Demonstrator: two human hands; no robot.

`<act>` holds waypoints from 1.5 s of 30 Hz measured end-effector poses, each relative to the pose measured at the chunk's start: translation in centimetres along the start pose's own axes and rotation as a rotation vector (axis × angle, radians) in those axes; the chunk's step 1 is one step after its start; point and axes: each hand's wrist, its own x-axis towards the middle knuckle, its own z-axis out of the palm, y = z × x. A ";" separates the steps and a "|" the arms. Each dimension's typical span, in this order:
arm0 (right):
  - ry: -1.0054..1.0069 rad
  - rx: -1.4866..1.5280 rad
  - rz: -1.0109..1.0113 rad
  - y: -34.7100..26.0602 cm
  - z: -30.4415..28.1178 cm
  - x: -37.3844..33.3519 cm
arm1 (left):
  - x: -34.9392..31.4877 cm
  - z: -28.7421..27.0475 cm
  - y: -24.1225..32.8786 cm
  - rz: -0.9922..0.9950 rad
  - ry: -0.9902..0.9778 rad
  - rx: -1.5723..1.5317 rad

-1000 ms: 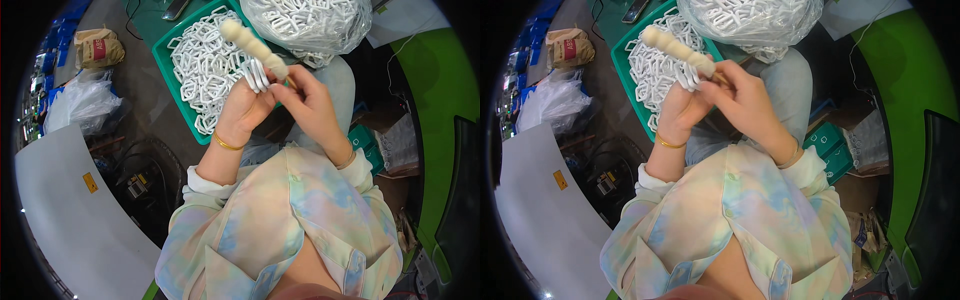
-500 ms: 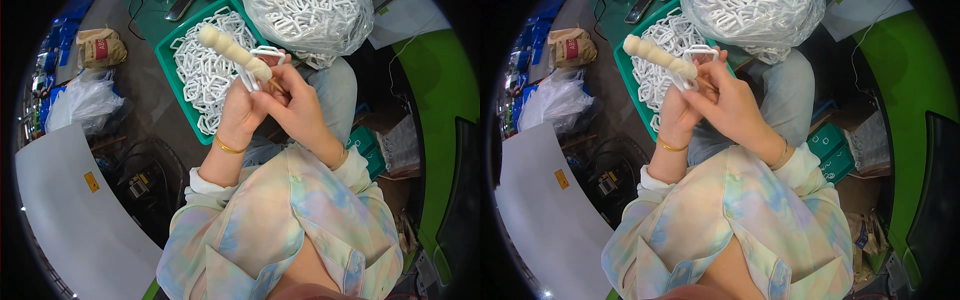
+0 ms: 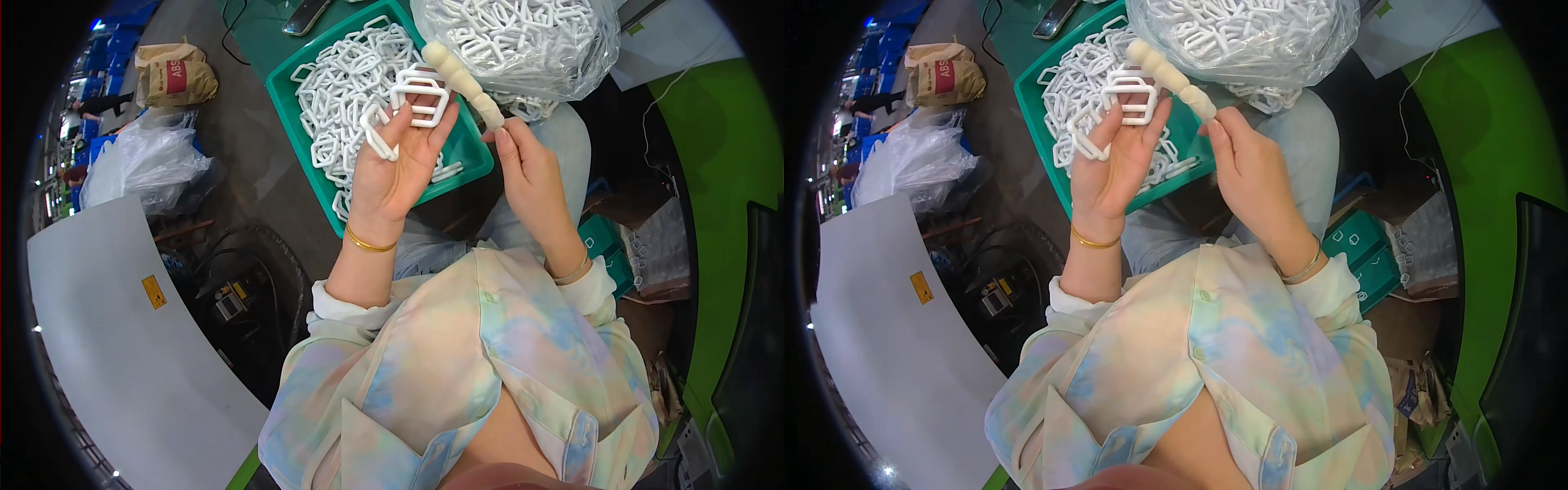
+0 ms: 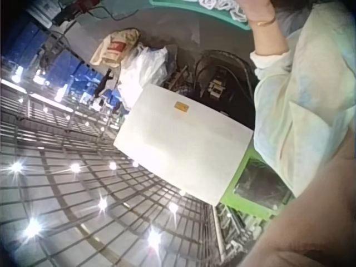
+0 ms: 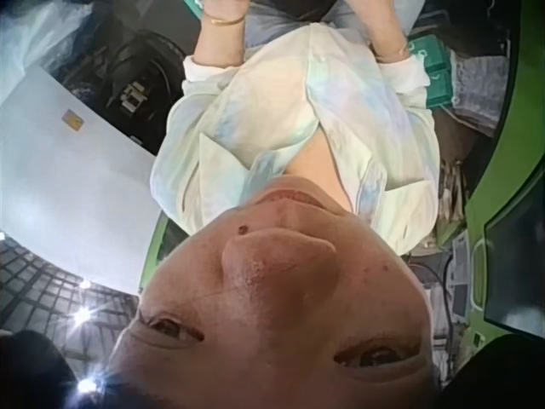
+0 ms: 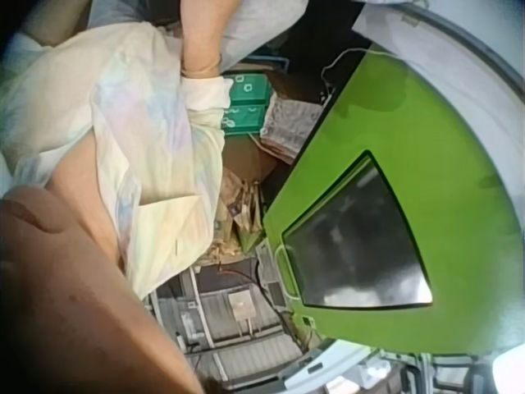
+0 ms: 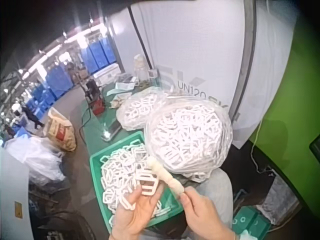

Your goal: Inspecting white plastic chain-link components and sliding them onto a rod before placing them into a green tray.

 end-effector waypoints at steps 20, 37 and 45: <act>-0.169 0.082 -0.105 -3.2 -0.3 -0.7 | 0.8 0.1 1.8 -0.006 -0.125 0.080; 0.276 0.184 -0.031 0.9 -6.2 2.1 | 4.9 5.8 3.5 0.064 -0.152 0.655; 0.352 0.274 0.028 2.9 -7.8 1.1 | 15.8 9.2 3.3 0.168 -0.198 1.287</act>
